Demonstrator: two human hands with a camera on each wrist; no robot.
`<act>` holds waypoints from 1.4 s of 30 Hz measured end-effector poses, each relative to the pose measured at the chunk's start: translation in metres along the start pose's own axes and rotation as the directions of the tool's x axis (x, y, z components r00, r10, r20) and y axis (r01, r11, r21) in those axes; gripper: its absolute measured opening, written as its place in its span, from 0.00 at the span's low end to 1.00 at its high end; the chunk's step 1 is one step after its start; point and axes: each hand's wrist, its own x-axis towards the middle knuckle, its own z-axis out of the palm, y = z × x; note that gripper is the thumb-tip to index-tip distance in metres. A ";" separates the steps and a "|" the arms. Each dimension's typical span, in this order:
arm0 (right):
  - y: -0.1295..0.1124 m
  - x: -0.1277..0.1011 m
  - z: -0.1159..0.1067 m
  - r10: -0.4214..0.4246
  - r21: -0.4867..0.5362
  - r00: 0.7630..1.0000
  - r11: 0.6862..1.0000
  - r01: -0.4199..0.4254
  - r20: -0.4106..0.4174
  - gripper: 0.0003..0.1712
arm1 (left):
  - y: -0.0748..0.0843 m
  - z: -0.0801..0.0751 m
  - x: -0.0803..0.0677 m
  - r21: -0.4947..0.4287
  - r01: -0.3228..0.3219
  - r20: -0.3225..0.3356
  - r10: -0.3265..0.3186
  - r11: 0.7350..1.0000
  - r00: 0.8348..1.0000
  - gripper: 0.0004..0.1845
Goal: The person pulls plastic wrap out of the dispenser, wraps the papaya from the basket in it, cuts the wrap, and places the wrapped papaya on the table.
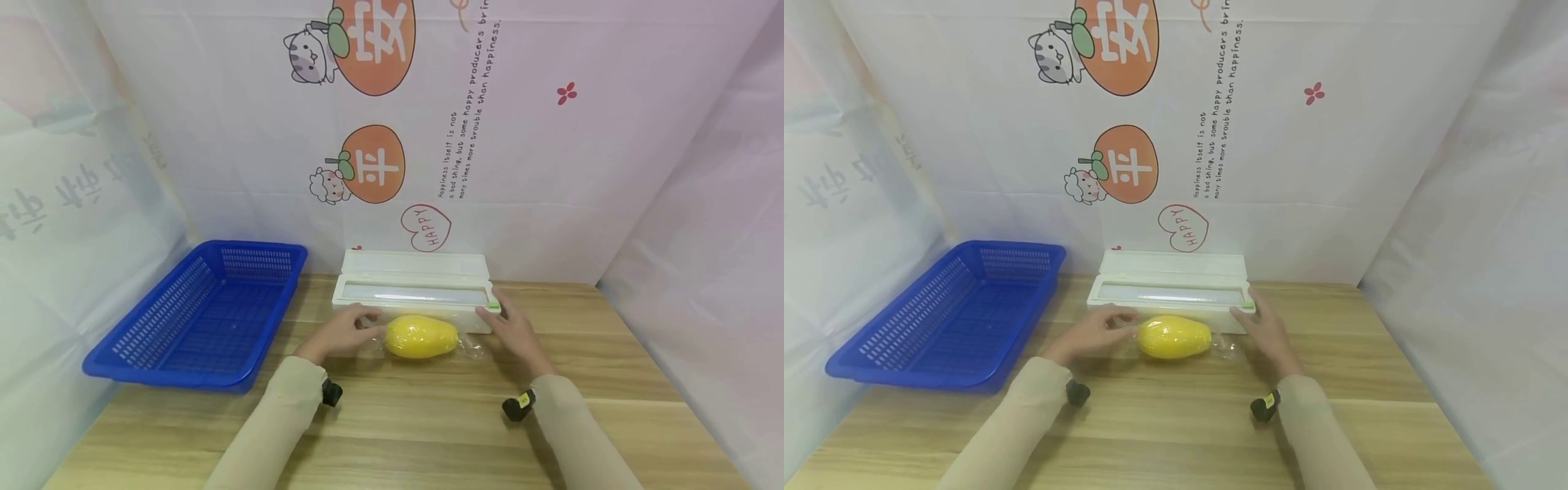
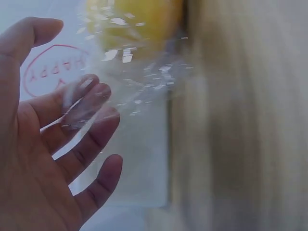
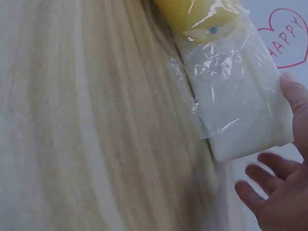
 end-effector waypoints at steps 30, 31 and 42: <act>0.017 0.000 -0.001 0.063 0.157 0.996 0.985 -0.073 0.065 0.46 | 0.122 0.083 0.106 -0.003 -0.207 0.043 0.207 0.978 0.977 0.18; 0.018 0.000 0.000 0.061 0.155 0.996 0.985 -0.071 0.068 0.45 | 0.124 0.088 0.109 -0.004 -0.197 0.044 0.197 0.980 0.979 0.18; 0.020 -0.002 0.002 0.029 0.189 0.998 0.981 -0.039 0.056 0.42 | 0.132 0.117 0.136 0.129 -0.096 -0.007 0.098 0.987 0.995 0.18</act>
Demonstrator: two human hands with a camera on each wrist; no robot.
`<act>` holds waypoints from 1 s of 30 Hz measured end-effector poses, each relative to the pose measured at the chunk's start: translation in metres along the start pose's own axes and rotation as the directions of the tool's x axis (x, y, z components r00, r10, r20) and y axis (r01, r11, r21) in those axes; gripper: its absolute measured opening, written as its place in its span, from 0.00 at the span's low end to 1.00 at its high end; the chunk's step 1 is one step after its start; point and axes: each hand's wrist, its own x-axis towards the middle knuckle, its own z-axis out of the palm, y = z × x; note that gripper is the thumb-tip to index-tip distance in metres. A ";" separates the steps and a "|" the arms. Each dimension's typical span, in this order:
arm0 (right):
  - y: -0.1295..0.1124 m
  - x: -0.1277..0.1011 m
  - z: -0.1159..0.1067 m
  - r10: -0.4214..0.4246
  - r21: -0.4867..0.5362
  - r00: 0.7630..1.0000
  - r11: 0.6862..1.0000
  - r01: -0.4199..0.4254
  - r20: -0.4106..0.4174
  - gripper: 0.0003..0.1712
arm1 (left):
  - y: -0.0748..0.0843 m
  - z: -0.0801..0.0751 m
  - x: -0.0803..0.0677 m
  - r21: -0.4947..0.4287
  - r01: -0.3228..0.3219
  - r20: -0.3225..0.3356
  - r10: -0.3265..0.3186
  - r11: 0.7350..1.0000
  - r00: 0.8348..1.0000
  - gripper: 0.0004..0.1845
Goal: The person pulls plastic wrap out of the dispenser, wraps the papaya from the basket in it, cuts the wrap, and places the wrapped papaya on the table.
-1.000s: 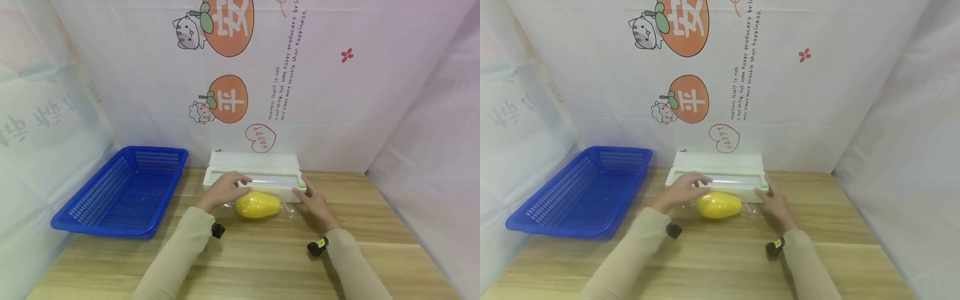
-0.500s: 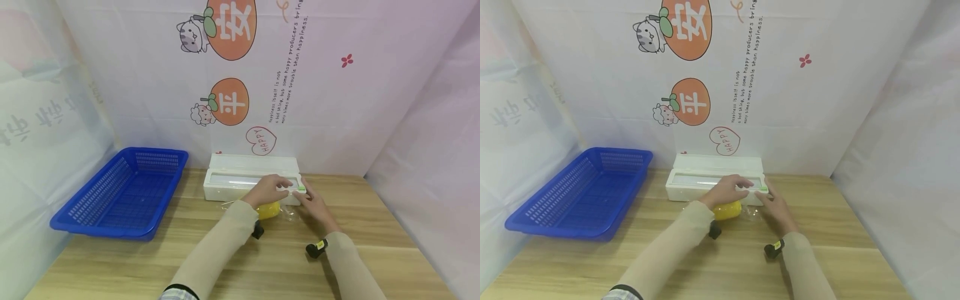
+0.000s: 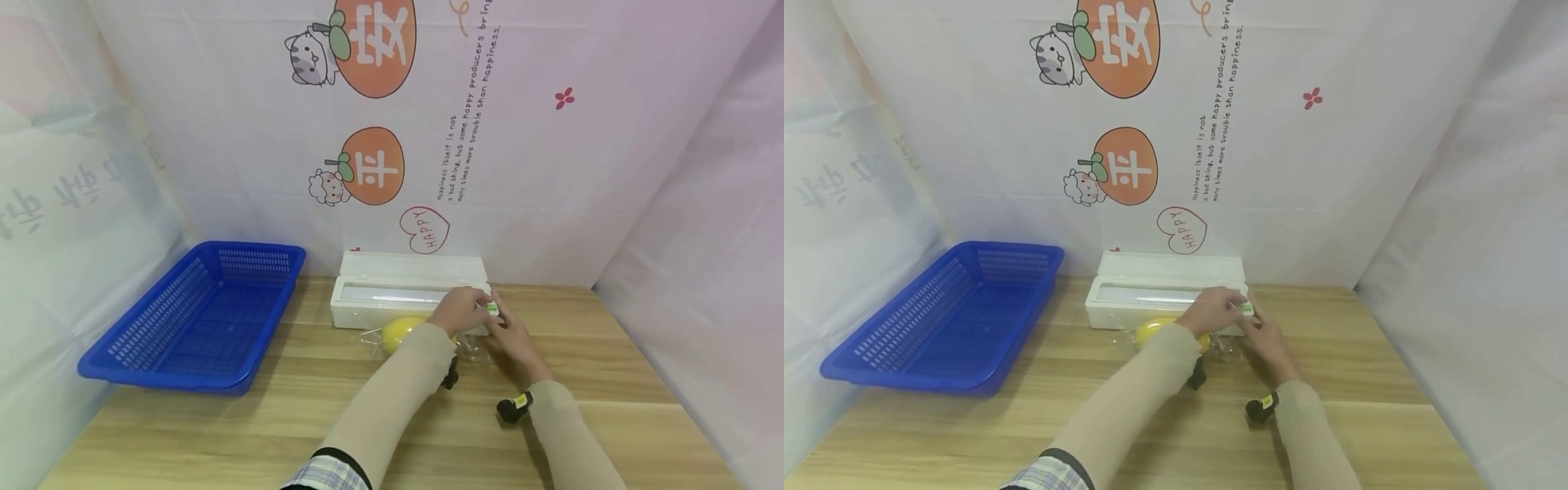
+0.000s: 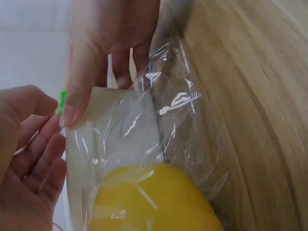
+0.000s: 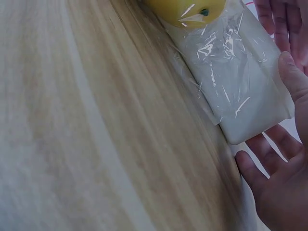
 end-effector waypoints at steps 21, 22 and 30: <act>0.001 0.002 0.000 -0.006 0.015 1.000 1.000 0.007 -0.020 0.43 | 0.023 0.005 0.004 0.441 0.195 -0.160 -0.137 0.876 0.978 0.08; 0.001 0.002 0.000 0.001 0.024 1.000 1.000 0.000 -0.023 0.43 | 0.022 0.006 0.005 0.446 0.200 -0.163 -0.140 0.872 0.977 0.08; 0.002 0.002 0.000 0.044 0.083 0.999 0.996 -0.041 -0.028 0.45 | 0.022 0.004 0.006 0.439 0.235 -0.153 -0.185 0.867 0.971 0.08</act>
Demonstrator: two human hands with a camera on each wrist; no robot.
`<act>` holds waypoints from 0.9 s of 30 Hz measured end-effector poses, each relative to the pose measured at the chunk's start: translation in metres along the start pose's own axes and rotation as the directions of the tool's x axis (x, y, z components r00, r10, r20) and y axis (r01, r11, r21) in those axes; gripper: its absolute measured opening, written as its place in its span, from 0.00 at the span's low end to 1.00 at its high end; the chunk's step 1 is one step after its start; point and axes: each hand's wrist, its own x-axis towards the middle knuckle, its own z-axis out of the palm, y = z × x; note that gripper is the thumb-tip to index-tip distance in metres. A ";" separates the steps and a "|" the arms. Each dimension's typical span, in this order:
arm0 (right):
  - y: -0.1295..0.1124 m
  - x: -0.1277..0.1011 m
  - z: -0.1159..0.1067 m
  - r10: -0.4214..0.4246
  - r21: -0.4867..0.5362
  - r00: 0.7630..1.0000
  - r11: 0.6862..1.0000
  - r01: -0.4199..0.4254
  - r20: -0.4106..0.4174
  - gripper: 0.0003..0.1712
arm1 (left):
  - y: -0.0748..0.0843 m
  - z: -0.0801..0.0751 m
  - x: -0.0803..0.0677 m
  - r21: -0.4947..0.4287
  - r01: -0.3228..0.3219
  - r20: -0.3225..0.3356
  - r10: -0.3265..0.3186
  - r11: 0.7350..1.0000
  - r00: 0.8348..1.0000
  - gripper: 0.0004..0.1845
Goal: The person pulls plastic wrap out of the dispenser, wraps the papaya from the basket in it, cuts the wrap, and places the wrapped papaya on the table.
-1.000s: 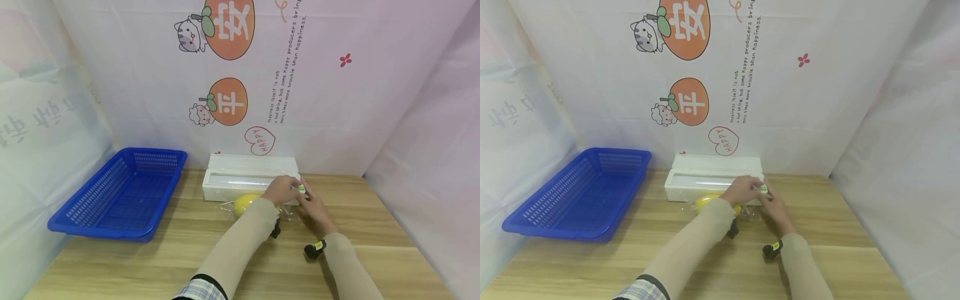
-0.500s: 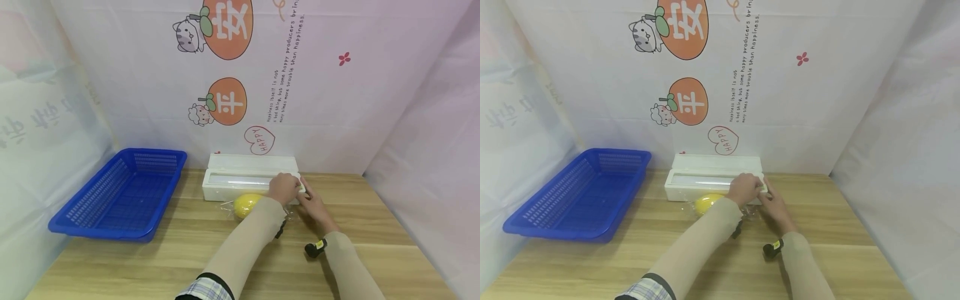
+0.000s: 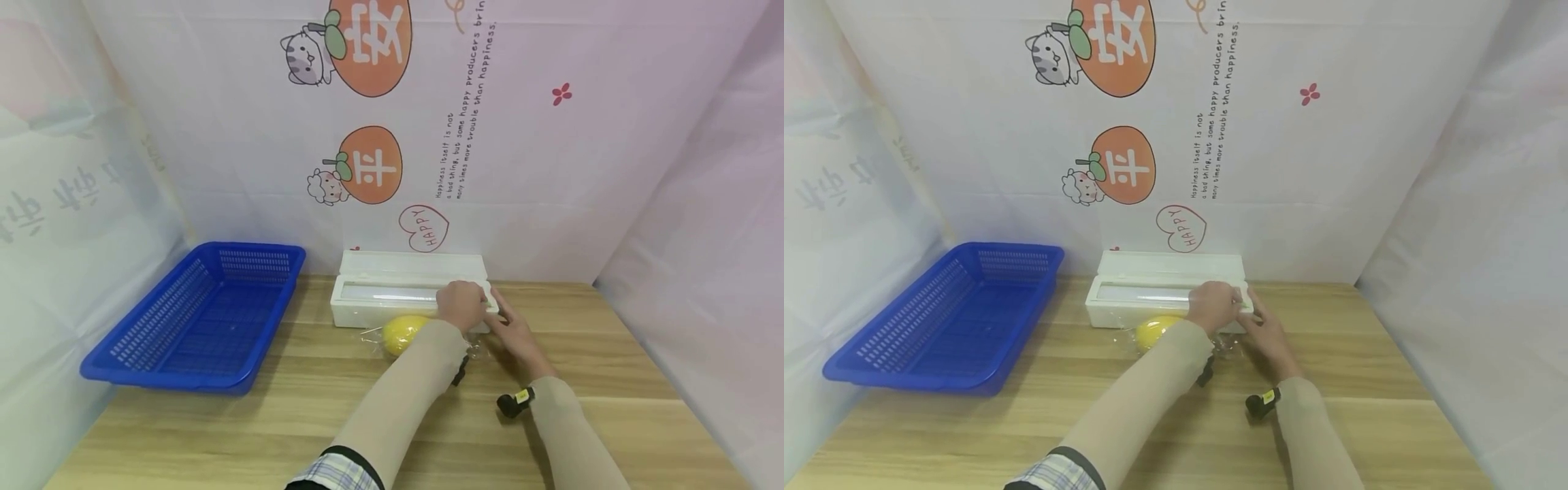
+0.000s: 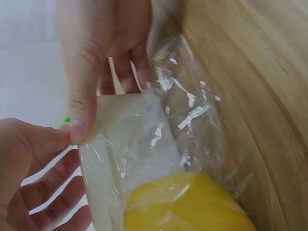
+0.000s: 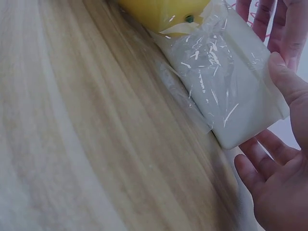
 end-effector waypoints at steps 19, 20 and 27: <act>0.000 0.004 0.001 0.003 0.033 1.000 0.999 -0.003 -0.016 0.47 | -0.020 -0.007 0.000 -0.199 0.019 0.033 -0.013 0.980 0.999 0.07; 0.001 0.005 0.001 0.003 0.029 1.000 1.000 -0.002 -0.016 0.47 | -0.020 -0.007 0.000 -0.202 0.018 0.039 -0.010 0.979 0.999 0.08; 0.004 0.004 0.002 -0.017 0.036 1.000 0.999 0.018 -0.016 0.47 | -0.016 -0.014 -0.004 -0.139 0.012 0.061 -0.003 0.990 0.998 0.08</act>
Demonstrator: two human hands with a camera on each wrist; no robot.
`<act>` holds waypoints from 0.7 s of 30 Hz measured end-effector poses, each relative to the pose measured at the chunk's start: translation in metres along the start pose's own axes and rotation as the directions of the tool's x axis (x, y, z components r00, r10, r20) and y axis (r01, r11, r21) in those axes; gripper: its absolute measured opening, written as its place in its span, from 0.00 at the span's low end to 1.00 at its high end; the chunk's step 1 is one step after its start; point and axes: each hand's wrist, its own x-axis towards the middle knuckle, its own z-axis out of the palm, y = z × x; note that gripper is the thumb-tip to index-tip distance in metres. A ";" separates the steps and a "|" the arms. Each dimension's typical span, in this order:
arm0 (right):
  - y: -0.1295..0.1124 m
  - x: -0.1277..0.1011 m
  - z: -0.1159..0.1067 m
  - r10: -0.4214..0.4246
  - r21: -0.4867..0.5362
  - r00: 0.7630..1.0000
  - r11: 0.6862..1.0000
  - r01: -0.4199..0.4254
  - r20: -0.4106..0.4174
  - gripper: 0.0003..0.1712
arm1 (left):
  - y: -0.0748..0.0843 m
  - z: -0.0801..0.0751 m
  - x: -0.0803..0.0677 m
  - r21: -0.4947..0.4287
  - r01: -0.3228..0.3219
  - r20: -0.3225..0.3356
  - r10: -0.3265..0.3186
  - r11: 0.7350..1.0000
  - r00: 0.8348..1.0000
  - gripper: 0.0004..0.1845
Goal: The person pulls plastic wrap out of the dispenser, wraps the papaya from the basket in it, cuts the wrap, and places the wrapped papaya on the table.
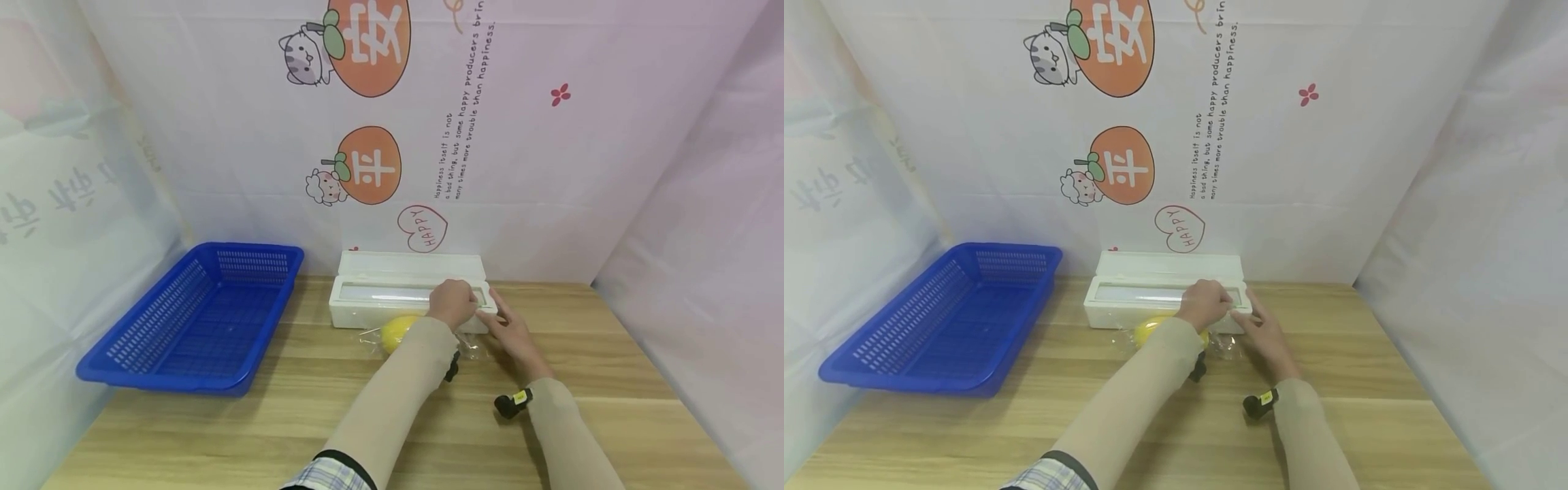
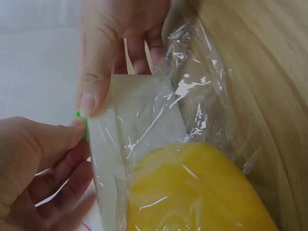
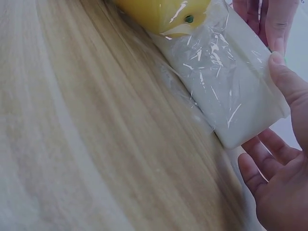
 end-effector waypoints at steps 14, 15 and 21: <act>-0.004 -0.002 0.002 0.014 0.023 1.000 1.000 -0.014 -0.010 0.47 | -0.009 0.000 0.002 0.045 0.009 0.006 -0.009 0.999 1.000 0.08; -0.004 -0.002 0.001 0.014 0.021 1.000 1.000 -0.014 -0.016 0.46 | -0.011 -0.002 0.002 0.032 0.010 0.012 -0.011 0.999 1.000 0.08; -0.003 -0.002 0.000 0.016 -0.002 1.000 1.000 -0.016 -0.007 0.46 | -0.018 -0.010 -0.003 -0.045 -0.002 0.043 0.004 0.999 0.999 0.08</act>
